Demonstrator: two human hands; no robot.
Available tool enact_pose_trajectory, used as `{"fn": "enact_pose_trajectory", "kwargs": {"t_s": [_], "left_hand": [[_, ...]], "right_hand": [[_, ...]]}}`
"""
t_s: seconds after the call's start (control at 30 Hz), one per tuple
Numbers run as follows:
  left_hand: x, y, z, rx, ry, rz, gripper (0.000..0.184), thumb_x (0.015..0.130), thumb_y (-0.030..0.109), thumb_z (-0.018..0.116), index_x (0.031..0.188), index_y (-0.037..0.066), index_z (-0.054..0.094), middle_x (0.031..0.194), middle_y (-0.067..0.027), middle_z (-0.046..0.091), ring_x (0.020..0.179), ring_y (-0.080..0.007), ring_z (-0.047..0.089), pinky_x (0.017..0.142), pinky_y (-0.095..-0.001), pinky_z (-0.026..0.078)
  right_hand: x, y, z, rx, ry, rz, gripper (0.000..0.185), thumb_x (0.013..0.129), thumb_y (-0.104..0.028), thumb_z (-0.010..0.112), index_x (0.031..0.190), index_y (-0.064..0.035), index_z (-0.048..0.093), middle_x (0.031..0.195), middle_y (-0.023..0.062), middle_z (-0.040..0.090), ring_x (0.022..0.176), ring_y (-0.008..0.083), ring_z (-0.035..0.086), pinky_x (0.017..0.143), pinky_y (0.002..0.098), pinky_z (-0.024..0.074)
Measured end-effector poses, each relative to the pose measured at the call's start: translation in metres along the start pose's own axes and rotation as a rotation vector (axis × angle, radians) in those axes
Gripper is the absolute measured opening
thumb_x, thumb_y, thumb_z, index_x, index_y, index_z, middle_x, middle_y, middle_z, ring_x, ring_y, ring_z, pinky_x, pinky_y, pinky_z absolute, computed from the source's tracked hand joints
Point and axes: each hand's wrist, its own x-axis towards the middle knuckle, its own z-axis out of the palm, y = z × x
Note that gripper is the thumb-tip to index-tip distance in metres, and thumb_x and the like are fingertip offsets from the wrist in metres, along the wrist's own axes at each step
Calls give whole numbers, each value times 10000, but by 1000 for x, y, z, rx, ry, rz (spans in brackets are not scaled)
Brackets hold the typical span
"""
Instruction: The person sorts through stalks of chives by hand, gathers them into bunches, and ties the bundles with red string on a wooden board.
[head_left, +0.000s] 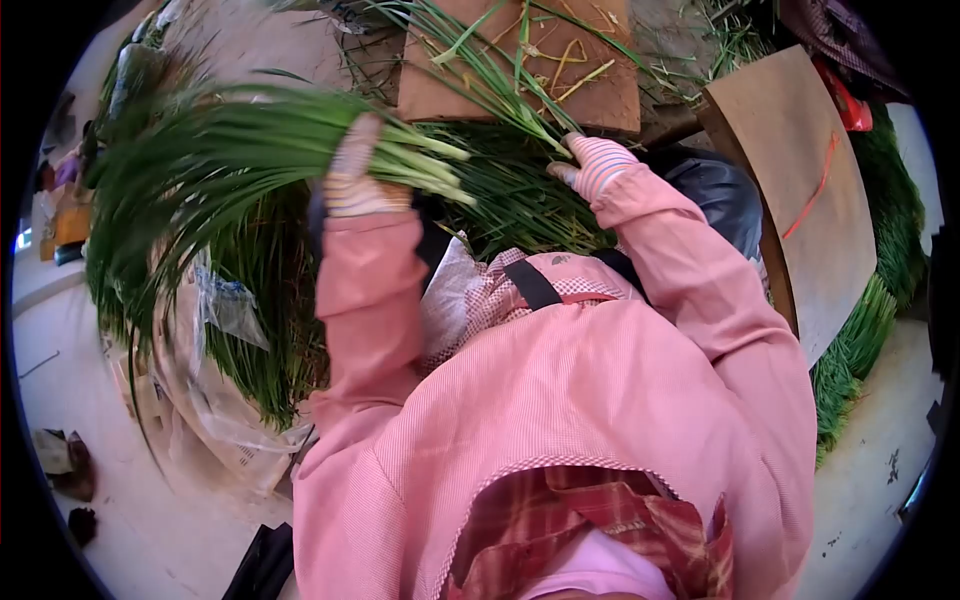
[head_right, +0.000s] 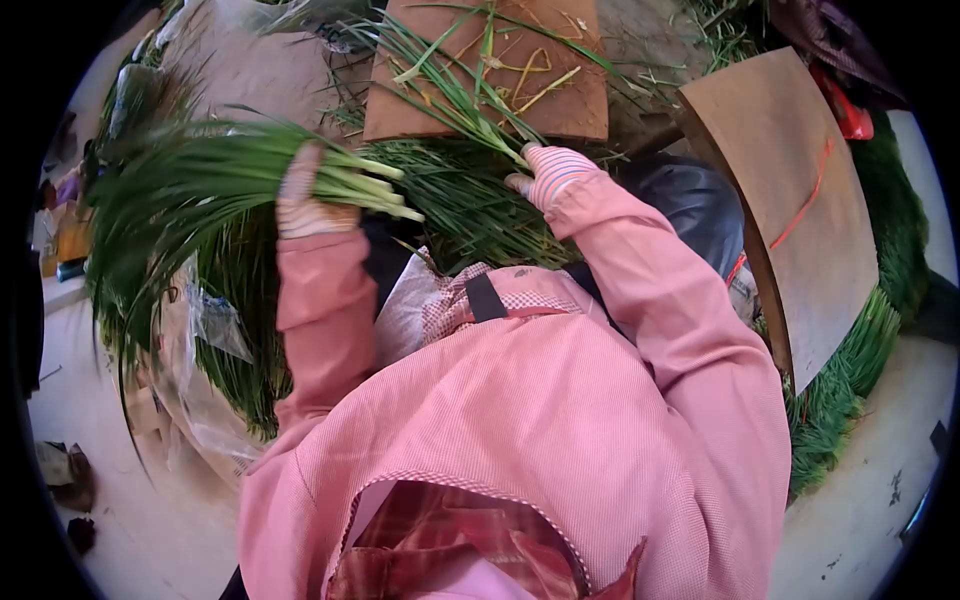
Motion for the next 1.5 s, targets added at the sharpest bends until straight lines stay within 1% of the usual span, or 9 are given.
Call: {"fn": "enact_pose_trajectory", "kwargs": {"t_s": [0.17, 0.3, 0.5, 0.67, 1.0, 1.17, 1.27, 1.43, 1.5], "left_hand": [[-15, -47, -4, -149, 24, -155, 256, 659, 12, 666, 884, 61, 554, 807, -72, 578, 732, -251, 579, 622, -385, 506], [-26, -59, 0, -218, 11, -248, 333, 708, 72, 622, 1022, 8, 529, 911, -81, 588, 837, -231, 564, 730, -340, 477], [-27, -58, -13, -412, -280, -361, 475, 736, 97, 586, 1163, -27, 419, 897, -121, 568, 796, -201, 549, 747, -311, 477], [-37, -50, -16, -461, -288, -358, 523, 730, 110, 612, 1193, 4, 394, 827, -59, 565, 715, -166, 533, 667, -289, 452], [-49, -31, 5, -614, -416, -261, 601, 681, 2, 596, 1222, 152, 383, 934, 41, 522, 749, -107, 457, 645, -271, 367], [-29, -70, 11, -223, -306, -362, 533, 697, 164, 595, 1150, -52, 414, 845, -96, 554, 672, -213, 533, 608, -344, 461], [-29, -73, 24, -149, -190, -369, 345, 671, 84, 644, 975, -12, 512, 920, -141, 576, 731, -253, 583, 604, -355, 503], [-12, -68, 16, -128, -256, -407, 249, 691, 63, 627, 914, -5, 539, 782, -149, 601, 649, -257, 584, 579, -366, 513], [-3, -61, 9, -135, -205, -249, 274, 697, 57, 623, 950, 5, 531, 751, -139, 589, 603, -248, 573, 544, -353, 508]], "right_hand": [[18, -1, -34, 20, 147, -56, 252, 756, -264, 583, 852, -32, 569, 728, 162, 584, 711, 340, 567, 633, 373, 454], [9, -11, -138, 1178, 308, 149, 226, 765, -294, 563, 801, -72, 577, 550, 43, 516, 435, 179, 482, 406, 333, 388], [8, 12, -141, 1100, 284, 641, 266, 754, -375, 593, 717, -118, 540, 507, 12, 475, 403, 143, 452, 356, 260, 361], [11, 4, -214, 1560, 348, 151, 267, 759, -354, 609, 737, -97, 544, 511, -28, 459, 496, 145, 474, 436, 257, 361], [5, -18, -176, 990, 575, -80, 220, 753, -260, 621, 848, -62, 641, 649, -22, 554, 579, 65, 488, 503, 187, 371], [-14, -21, -82, 924, 348, -102, 183, 815, -202, 566, 909, -47, 593, 687, -28, 537, 636, 45, 466, 546, 195, 378], [-29, -29, -43, 654, 221, -309, 168, 812, -154, 576, 891, -6, 563, 659, -24, 500, 631, 54, 425, 564, 208, 389], [-38, -27, -11, 265, 189, -433, 136, 778, -162, 580, 815, -35, 548, 644, 148, 521, 574, 293, 501, 538, 334, 400], [-46, -18, -10, -22, -144, -374, 120, 768, -152, 574, 834, -54, 557, 709, 167, 551, 653, 329, 531, 580, 338, 426]]}}
